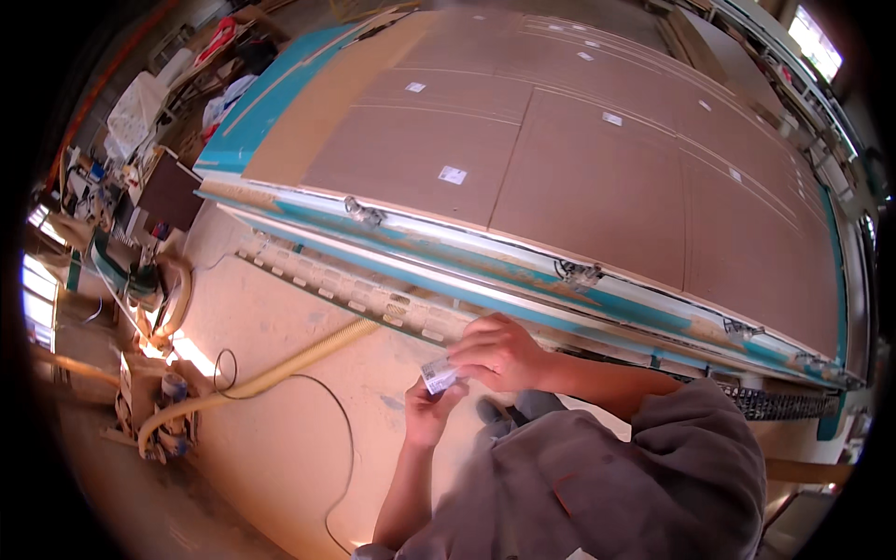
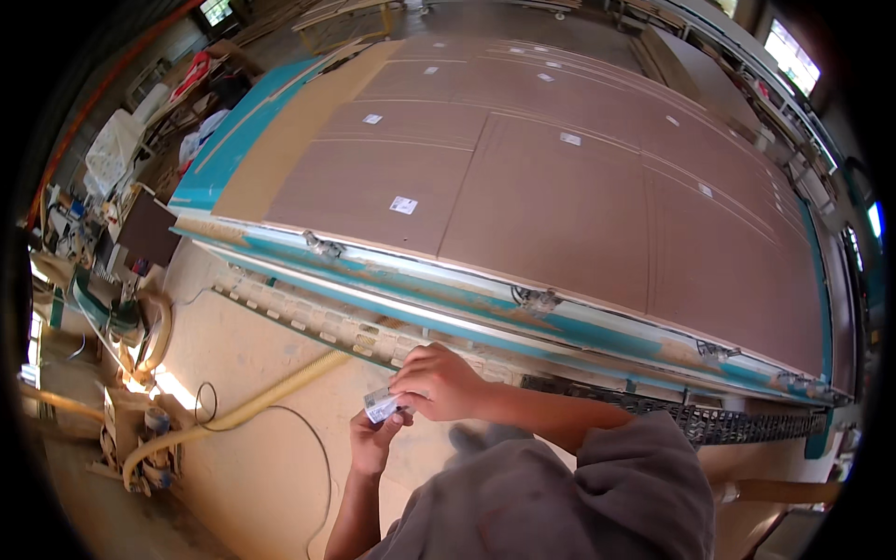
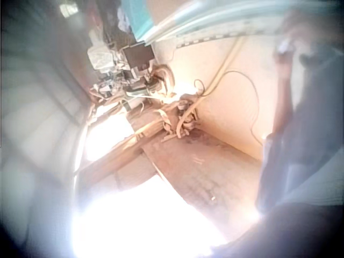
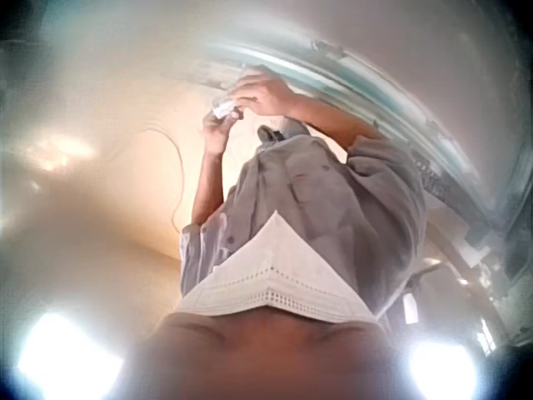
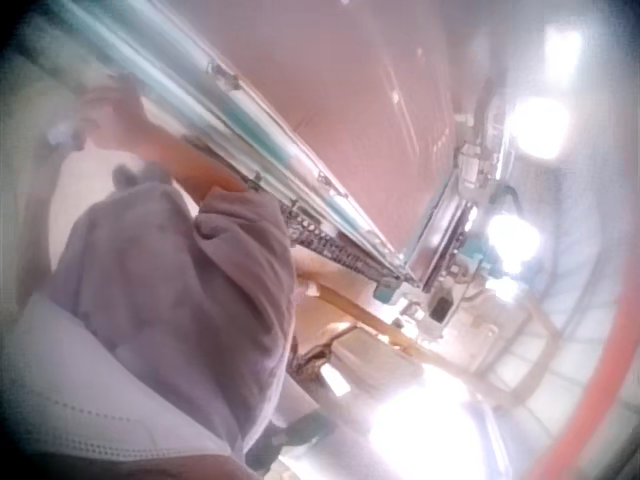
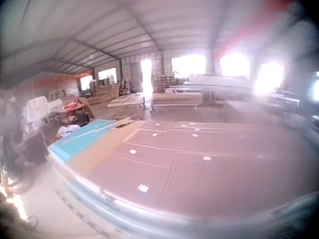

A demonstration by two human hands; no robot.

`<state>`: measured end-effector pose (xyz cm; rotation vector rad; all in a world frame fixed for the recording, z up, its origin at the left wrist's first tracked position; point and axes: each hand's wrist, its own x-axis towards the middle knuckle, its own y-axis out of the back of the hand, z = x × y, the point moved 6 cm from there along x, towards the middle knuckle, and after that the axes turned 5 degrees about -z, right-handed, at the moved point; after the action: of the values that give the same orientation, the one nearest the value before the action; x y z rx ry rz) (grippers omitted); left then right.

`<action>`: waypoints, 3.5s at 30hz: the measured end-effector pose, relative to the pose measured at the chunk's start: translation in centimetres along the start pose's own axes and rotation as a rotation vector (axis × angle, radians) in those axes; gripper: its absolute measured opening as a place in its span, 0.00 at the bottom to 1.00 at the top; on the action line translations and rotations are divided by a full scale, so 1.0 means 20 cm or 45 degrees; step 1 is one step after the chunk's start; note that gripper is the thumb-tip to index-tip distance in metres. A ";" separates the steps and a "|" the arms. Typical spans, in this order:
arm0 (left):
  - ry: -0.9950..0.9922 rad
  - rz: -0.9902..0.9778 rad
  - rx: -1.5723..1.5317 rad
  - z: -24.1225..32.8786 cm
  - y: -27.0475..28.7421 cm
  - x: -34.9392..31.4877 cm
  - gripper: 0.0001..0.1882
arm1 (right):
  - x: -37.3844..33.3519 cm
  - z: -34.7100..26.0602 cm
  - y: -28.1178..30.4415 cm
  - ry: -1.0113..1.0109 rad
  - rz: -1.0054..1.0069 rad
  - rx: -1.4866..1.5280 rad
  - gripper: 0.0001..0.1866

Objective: The person walks through a workshop and applies small white labels to multiple cut wood panels on a large machine table. They peel labels from a roll and press them onto the panels one by one, moving around the table to cover different sections.

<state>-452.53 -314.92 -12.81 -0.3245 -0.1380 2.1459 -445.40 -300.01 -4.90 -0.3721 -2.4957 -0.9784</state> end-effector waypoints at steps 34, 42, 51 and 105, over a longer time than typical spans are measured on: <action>0.353 -0.118 0.534 -0.36 -1.00 0.41 0.16 | -1.21 1.43 1.58 -0.566 0.691 -0.783 0.05; 0.382 -0.052 0.598 -0.43 -0.94 0.33 0.14 | -1.33 1.38 1.35 -0.503 0.325 -0.846 0.04; 0.364 -0.079 0.684 -0.46 -0.91 0.31 0.21 | -1.35 1.38 1.31 -0.611 0.323 -0.824 0.05; 0.104 -0.347 0.148 -0.62 -1.72 -0.59 0.12 | -1.83 0.00 1.05 -0.871 0.088 0.900 0.06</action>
<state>-415.26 -305.65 -14.91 -0.3066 -0.0096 1.8596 -405.28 -288.14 -10.46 -0.6187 -3.1746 0.1488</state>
